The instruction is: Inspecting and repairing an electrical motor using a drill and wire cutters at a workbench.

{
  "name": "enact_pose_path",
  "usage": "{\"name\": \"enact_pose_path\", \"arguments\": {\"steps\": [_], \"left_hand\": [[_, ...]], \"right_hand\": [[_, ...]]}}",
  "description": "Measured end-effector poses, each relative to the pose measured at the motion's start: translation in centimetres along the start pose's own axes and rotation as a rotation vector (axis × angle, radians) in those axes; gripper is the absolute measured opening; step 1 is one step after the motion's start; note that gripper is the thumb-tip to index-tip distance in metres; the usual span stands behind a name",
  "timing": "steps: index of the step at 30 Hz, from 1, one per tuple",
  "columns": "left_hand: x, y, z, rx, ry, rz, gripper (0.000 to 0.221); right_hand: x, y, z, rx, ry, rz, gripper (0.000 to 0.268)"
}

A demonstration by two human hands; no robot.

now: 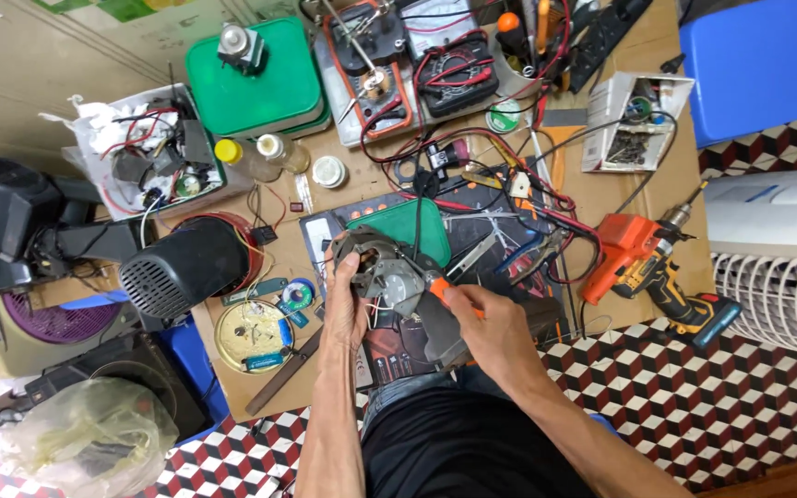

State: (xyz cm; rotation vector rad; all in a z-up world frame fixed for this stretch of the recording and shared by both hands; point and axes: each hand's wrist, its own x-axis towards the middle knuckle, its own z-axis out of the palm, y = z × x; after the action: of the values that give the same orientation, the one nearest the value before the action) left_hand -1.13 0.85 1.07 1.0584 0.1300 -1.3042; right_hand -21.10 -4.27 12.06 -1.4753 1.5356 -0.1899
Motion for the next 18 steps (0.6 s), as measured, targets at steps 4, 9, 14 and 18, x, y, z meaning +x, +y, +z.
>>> {"name": "enact_pose_path", "arguments": {"steps": [4,9,14,18], "left_hand": [[0.0,0.3,0.4,0.032,0.026,-0.044,0.055],[0.2,-0.1,0.2,-0.022,0.015,-0.001,0.054],[0.1,-0.5,0.0,-0.042,0.037,0.016,0.054],[0.0,-0.1,0.4,-0.037,0.038,0.013,0.056]], "right_hand": [[0.6,0.2,-0.6,-0.392,0.068,-0.393,0.032],[1.1,0.9,-1.8,-0.760,0.118,-0.799,0.036],[2.4,-0.7,-1.8,-0.171,-0.043,-0.244,0.035],[4.7,0.0,-1.8,0.329,-0.378,0.420,0.042]]}}
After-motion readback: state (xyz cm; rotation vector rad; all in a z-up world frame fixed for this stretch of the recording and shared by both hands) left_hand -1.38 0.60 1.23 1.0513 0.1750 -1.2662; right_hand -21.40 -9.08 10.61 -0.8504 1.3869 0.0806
